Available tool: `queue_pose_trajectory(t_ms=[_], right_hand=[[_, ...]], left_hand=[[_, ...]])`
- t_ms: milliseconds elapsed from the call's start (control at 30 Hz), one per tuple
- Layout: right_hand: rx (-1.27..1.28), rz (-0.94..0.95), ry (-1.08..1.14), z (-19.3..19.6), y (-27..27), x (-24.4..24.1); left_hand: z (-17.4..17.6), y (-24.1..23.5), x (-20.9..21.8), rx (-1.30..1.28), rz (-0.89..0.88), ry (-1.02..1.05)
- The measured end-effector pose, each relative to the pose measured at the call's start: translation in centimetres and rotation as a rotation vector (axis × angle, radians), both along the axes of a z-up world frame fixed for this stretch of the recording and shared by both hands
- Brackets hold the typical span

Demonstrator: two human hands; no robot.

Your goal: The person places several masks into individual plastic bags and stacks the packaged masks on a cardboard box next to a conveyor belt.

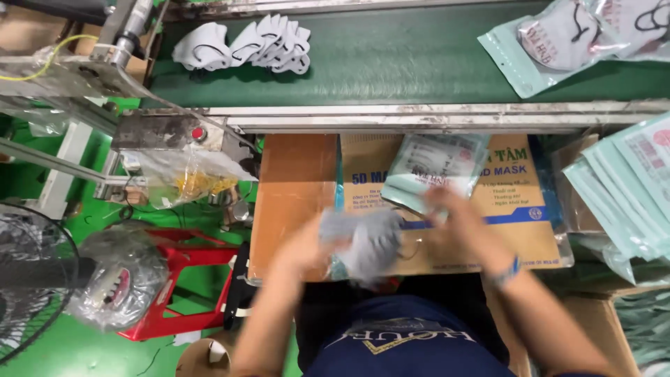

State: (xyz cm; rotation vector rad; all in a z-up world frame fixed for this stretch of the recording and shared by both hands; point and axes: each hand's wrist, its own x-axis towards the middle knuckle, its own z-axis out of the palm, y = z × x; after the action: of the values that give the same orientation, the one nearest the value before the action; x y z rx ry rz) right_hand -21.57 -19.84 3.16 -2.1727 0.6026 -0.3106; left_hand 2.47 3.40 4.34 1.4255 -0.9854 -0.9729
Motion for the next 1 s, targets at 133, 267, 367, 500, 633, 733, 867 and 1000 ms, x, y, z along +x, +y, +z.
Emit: queue_pose_trajectory(t_ms=[133,267,367,500,633,733,867,1000], right_hand=[[-0.559,0.063,-0.132,-1.9,-4.0,0.1],[-0.766,0.169,0.051,-3.2,-2.7,1.0],[-0.894,0.114,0.19,-5.2,-3.2,2.2],[-0.836,-0.107,0.229,-3.1,-3.9,3.3],[-0.786,-0.041,0.126,-0.5,-2.2,4.3],[-0.73,-0.021,-0.079,1.8,-2.6,5.2],[-0.525,-0.083,-0.235,8.0,-1.7,4.1],[-0.148,0.038,0.203,12.1,0.2,3.5]], left_hand=[[3.7,-3.9,1.7,0.271,-0.198,-0.409],[0.4,-9.3,-1.6,0.03,-0.611,-0.714],[-0.7,-12.5,-4.8,0.376,-0.67,-0.555],[-4.5,-13.0,-5.6,0.248,-0.742,-0.832],[-2.9,-11.6,-6.6,0.324,-0.743,-0.832],[-2.4,-11.5,-5.6,0.266,-0.705,-0.877],[-2.4,-8.3,-1.2,0.132,-0.717,-0.102],[-1.4,-6.3,0.5,-0.13,-0.373,0.147]])
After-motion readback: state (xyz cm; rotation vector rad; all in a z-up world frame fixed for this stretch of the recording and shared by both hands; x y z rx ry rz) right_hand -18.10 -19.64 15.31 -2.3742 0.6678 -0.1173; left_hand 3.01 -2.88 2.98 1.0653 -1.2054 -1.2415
